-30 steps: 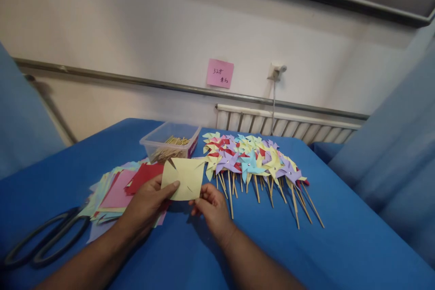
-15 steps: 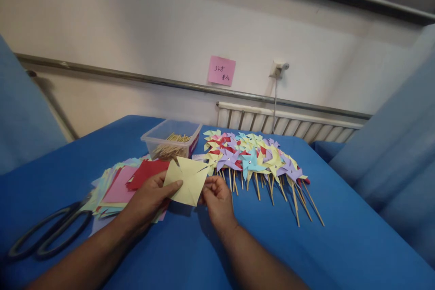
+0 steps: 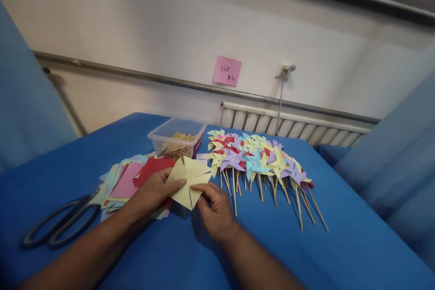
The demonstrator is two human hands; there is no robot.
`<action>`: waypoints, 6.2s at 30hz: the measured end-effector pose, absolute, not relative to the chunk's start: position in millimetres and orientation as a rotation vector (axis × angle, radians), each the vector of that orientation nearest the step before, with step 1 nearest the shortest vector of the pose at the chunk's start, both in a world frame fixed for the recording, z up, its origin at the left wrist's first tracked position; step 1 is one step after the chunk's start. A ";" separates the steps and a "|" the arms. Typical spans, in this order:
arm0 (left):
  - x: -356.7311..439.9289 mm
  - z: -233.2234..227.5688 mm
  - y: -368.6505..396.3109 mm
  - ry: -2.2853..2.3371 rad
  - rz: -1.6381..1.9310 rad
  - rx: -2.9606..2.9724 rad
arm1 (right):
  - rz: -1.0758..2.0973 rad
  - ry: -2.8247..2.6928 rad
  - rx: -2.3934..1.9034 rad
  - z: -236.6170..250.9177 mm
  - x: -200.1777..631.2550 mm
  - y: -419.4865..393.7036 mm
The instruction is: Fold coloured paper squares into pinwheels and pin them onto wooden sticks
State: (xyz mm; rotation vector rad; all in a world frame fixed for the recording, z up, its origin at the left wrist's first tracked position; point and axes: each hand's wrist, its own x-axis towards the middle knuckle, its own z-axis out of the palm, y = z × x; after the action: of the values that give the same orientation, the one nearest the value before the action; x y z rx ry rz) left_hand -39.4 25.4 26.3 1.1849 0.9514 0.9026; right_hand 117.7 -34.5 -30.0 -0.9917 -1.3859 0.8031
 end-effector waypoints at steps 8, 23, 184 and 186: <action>-38.6 24.0 20.4 0.734 0.953 1.025 | 0.914 -1.143 -0.976 -34.4 113.8 -29.9; -25.9 14.2 13.2 0.677 0.953 0.880 | 0.696 -1.299 -1.056 -32.9 110.1 -33.3; -32.9 13.4 16.5 0.834 0.882 0.929 | 0.638 -1.426 -1.046 -28.2 109.2 -38.5; -32.5 11.2 16.0 0.841 0.869 0.948 | 0.682 -1.370 -1.074 -28.5 109.2 -37.5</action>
State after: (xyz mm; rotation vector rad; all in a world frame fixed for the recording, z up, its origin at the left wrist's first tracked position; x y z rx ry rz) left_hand -32.5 16.0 11.2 0.9476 0.8412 0.8695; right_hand 109.2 -37.5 -28.5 -1.0741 -1.3700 0.6820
